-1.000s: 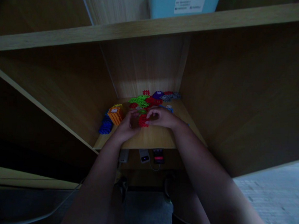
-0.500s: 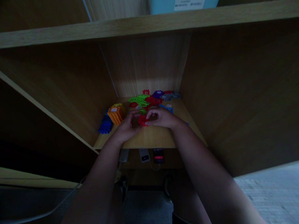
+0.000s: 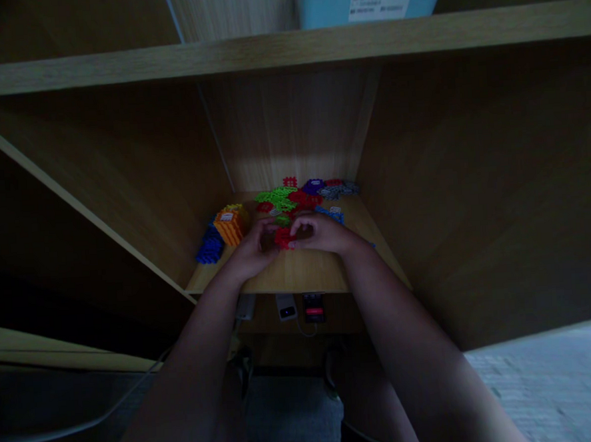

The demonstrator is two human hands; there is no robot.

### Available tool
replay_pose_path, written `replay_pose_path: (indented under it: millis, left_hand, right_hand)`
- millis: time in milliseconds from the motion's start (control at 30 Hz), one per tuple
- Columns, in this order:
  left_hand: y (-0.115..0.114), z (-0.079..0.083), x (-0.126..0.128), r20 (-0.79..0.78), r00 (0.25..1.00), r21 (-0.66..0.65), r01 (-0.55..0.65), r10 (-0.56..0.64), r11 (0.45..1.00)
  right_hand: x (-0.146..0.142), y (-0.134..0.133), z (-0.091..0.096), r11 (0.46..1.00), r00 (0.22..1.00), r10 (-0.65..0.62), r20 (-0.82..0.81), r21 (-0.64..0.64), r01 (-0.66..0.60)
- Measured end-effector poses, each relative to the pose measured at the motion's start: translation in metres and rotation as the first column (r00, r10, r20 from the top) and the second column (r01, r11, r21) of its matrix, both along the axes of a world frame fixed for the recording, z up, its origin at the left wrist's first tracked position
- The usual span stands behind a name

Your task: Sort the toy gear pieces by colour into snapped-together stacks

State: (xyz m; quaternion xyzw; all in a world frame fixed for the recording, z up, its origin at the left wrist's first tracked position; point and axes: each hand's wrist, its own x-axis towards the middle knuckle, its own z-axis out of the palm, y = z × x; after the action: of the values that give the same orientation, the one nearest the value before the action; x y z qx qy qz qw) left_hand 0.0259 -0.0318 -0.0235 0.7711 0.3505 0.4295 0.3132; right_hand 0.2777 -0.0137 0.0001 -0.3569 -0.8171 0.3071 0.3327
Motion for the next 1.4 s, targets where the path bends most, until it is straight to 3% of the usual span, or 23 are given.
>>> replay_pose_path:
  millis: [200,300,367,500,567,833,1300,1400]
  left_hand:
    - [-0.002,0.004,0.000,-0.028,1.000,0.003,-0.012,0.012,1.000]
    - [-0.002,0.003,-0.001,-0.018,1.000,-0.012,-0.015,0.014,1.000]
    - [-0.002,0.002,-0.001,-0.019,0.999,-0.019,-0.027,0.027,0.999]
    - [-0.002,0.001,-0.001,-0.041,0.998,-0.020,-0.056,0.056,0.998]
    - [-0.002,0.002,0.000,-0.045,0.997,-0.014,-0.061,0.060,0.998]
    - [-0.005,0.006,0.002,-0.055,0.995,-0.009,-0.084,0.083,0.996]
    - [-0.006,0.007,0.003,-0.068,0.994,0.045,-0.083,0.086,0.996]
    - [-0.007,0.007,0.002,-0.079,0.992,0.053,-0.092,0.096,0.994]
  right_hand:
    - [0.001,-0.001,0.003,1.000,1.000,0.003,-0.010,0.023,-0.003]
    - [0.004,0.001,0.004,0.989,0.994,-0.099,-0.035,0.106,0.102]
    - [0.010,0.006,0.002,0.947,0.968,-0.244,-0.054,0.202,0.250]
    - [0.021,0.020,-0.006,0.791,0.853,-0.521,-0.011,0.369,0.488]
    - [0.023,0.027,-0.013,0.768,0.828,-0.557,0.061,0.418,0.485]
    - [0.008,0.041,-0.032,0.783,0.787,-0.559,0.261,0.478,0.397]
    - [0.011,0.043,-0.026,0.745,0.789,-0.579,0.208,0.528,0.408]
    - [0.008,0.042,-0.029,0.768,0.774,-0.570,0.275,0.514,0.382]
